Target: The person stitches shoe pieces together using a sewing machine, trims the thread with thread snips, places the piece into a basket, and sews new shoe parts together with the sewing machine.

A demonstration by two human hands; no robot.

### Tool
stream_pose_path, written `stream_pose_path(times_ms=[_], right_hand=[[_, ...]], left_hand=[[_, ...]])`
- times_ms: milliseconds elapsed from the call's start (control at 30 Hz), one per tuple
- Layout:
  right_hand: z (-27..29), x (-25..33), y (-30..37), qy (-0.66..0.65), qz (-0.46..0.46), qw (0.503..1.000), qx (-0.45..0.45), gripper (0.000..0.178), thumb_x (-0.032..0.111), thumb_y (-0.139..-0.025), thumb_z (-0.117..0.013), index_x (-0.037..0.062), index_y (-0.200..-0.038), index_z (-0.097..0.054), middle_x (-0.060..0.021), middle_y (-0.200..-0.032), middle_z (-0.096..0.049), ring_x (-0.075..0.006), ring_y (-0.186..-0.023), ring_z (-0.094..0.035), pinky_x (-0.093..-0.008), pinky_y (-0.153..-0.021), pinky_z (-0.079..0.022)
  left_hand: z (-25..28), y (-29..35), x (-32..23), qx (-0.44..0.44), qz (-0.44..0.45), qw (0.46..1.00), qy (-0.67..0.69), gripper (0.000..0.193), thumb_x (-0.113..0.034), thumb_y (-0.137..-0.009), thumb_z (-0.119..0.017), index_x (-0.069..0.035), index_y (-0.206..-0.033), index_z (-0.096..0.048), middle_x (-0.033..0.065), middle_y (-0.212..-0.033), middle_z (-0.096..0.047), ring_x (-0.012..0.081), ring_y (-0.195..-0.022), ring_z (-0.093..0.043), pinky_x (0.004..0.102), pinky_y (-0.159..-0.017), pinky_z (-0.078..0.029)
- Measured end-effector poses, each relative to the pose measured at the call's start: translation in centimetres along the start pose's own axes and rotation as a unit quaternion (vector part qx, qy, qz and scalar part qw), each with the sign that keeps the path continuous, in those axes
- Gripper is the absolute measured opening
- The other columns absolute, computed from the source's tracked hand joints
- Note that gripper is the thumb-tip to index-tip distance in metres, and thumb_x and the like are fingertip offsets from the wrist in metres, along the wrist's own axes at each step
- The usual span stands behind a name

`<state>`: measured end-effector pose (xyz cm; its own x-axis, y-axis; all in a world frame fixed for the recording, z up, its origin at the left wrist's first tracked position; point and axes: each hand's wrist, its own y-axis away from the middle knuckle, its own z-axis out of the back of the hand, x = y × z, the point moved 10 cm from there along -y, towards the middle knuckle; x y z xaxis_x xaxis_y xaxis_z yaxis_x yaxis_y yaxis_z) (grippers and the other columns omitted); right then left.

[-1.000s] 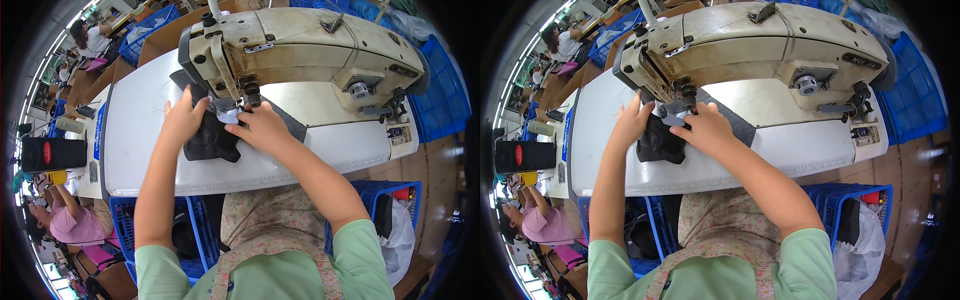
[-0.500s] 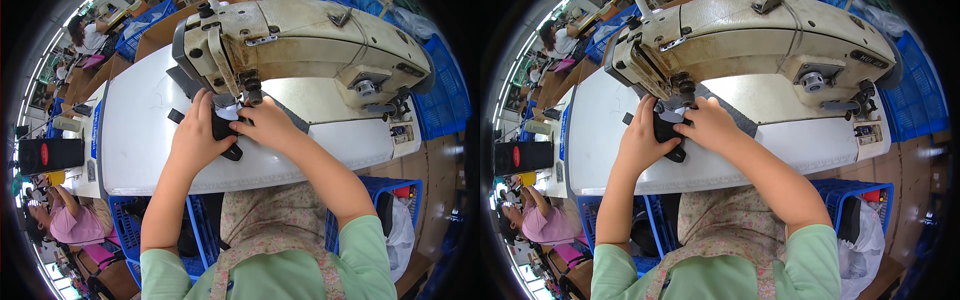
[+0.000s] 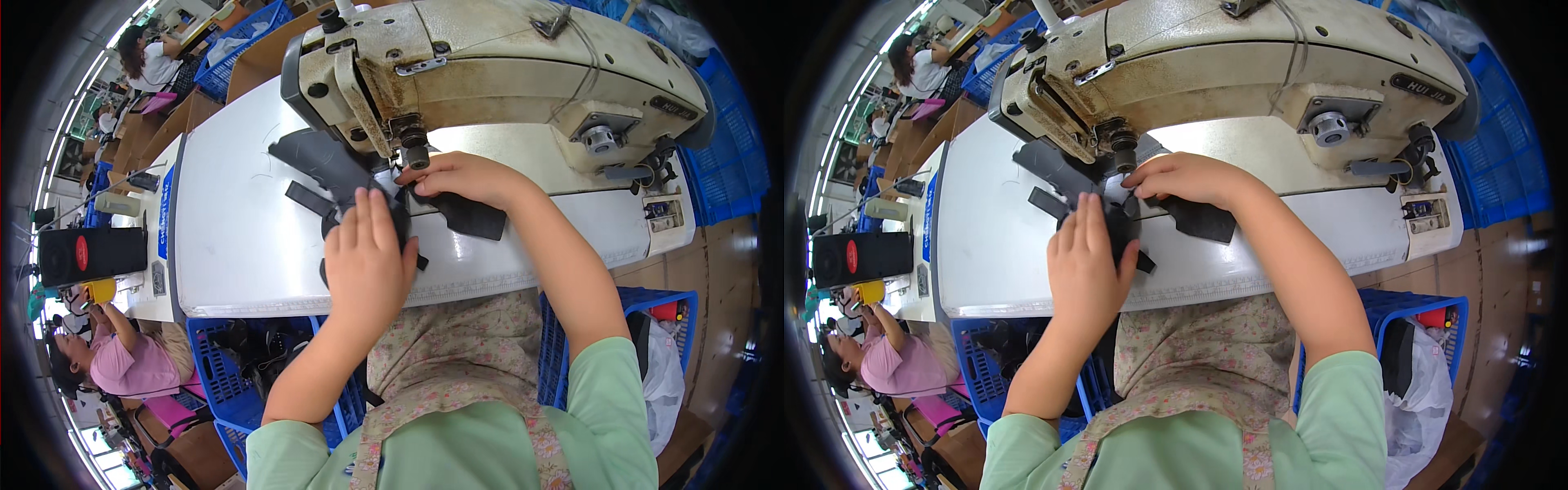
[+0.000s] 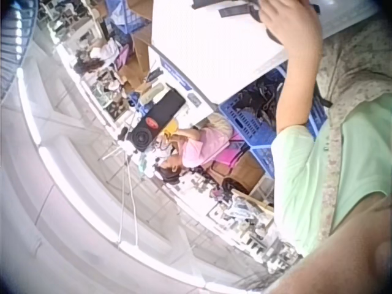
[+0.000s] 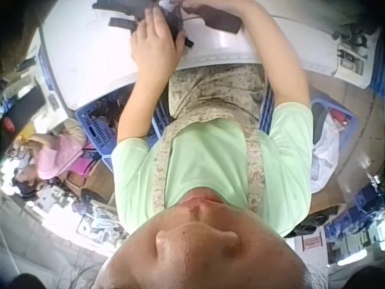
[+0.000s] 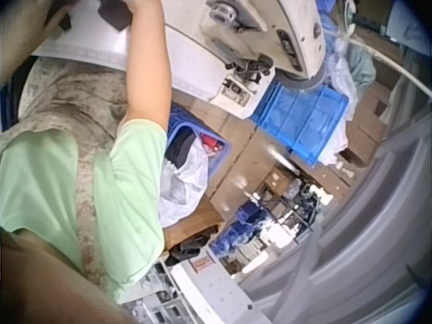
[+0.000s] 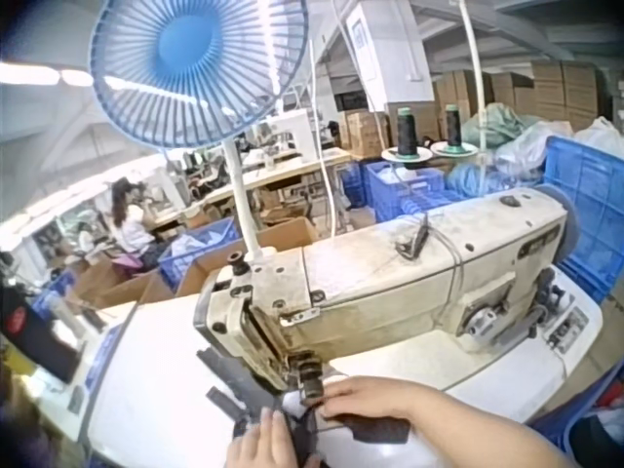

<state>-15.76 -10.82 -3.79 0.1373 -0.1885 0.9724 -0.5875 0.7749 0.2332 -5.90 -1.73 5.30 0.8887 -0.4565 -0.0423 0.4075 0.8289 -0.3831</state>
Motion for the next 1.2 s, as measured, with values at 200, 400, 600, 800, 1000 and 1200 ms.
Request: stream_pose_path(times_ms=[200,400,600,800,1000,1200], right_hand=[[-0.5,2.0,1.8,0.203,-0.029,0.979,0.013,0.054,0.039,-0.081,-0.073,0.0029,-0.121,-0.063,-0.0106,-0.116,-0.064,-0.0191,-0.103,-0.059,-0.0297,-0.091,-0.046],[-0.6,3.3,3.4,0.262,0.128,0.954,-0.074,0.046,0.016,-0.082,-0.068,0.0109,-0.127,-0.06,-0.0117,-0.116,-0.066,-0.0272,-0.101,-0.063,-0.0357,-0.088,-0.048],[-2.6,5.8,6.1,0.445,0.33,0.822,-0.129,0.054,-0.003,-0.067,-0.058,0.0192,-0.115,-0.07,-0.0052,-0.106,-0.068,-0.0272,-0.094,-0.063,-0.0387,-0.081,-0.049],[-2.3,4.1,6.4,0.437,0.317,0.834,-0.118,0.056,-0.005,-0.065,-0.057,0.017,-0.114,-0.07,-0.0044,-0.11,-0.068,-0.0269,-0.098,-0.062,-0.0393,-0.087,-0.047],[1.0,2.7,4.7,0.282,0.203,0.937,0.047,0.051,-0.004,-0.07,-0.056,0.0128,-0.116,-0.068,-0.0114,-0.122,-0.063,-0.0299,-0.12,-0.053,-0.0385,-0.105,-0.039],[2.9,2.3,3.5,0.42,0.147,0.889,-0.106,0.034,0.008,-0.079,-0.064,0.0128,-0.112,-0.07,-0.0153,-0.133,-0.054,-0.0336,-0.122,-0.048,-0.0381,-0.104,-0.04]], left_hand=[[-2.7,2.1,-5.5,0.011,-0.095,0.993,-0.066,0.059,-0.023,-0.076,-0.067,0.011,-0.123,-0.052,0.028,-0.123,-0.057,0.0349,-0.109,-0.056,0.0422,-0.088,-0.046],[-0.9,1.4,-4.4,0.044,-0.086,0.989,0.111,0.048,-0.02,-0.073,-0.073,0.005,-0.112,-0.061,0.0226,-0.116,-0.062,0.0332,-0.105,-0.059,0.0411,-0.088,-0.048],[8.0,-3.4,-0.7,-0.127,-0.091,0.986,0.057,0.049,-0.031,-0.066,-0.08,-0.001,-0.102,-0.064,0.0132,-0.092,-0.065,0.0302,-0.1,-0.06,0.0403,-0.087,-0.045],[0.2,-2.5,-0.9,0.156,-0.046,0.987,-0.003,0.078,-0.051,-0.058,-0.081,0.004,-0.109,-0.058,0.0176,-0.104,-0.06,0.0301,-0.094,-0.056,0.0409,-0.092,-0.035],[-3.3,-1.9,-1.8,0.214,-0.042,0.975,-0.035,0.092,-0.054,-0.054,-0.082,0.009,-0.114,-0.054,0.023,-0.116,-0.057,0.0348,-0.103,-0.058,0.0423,-0.099,-0.038],[-3.8,-2.6,-0.8,0.294,-0.042,0.955,-0.024,0.09,-0.045,-0.057,-0.083,0.006,-0.125,-0.05,0.0217,-0.119,-0.057,0.0344,-0.112,-0.056,0.0405,-0.092,-0.045]])
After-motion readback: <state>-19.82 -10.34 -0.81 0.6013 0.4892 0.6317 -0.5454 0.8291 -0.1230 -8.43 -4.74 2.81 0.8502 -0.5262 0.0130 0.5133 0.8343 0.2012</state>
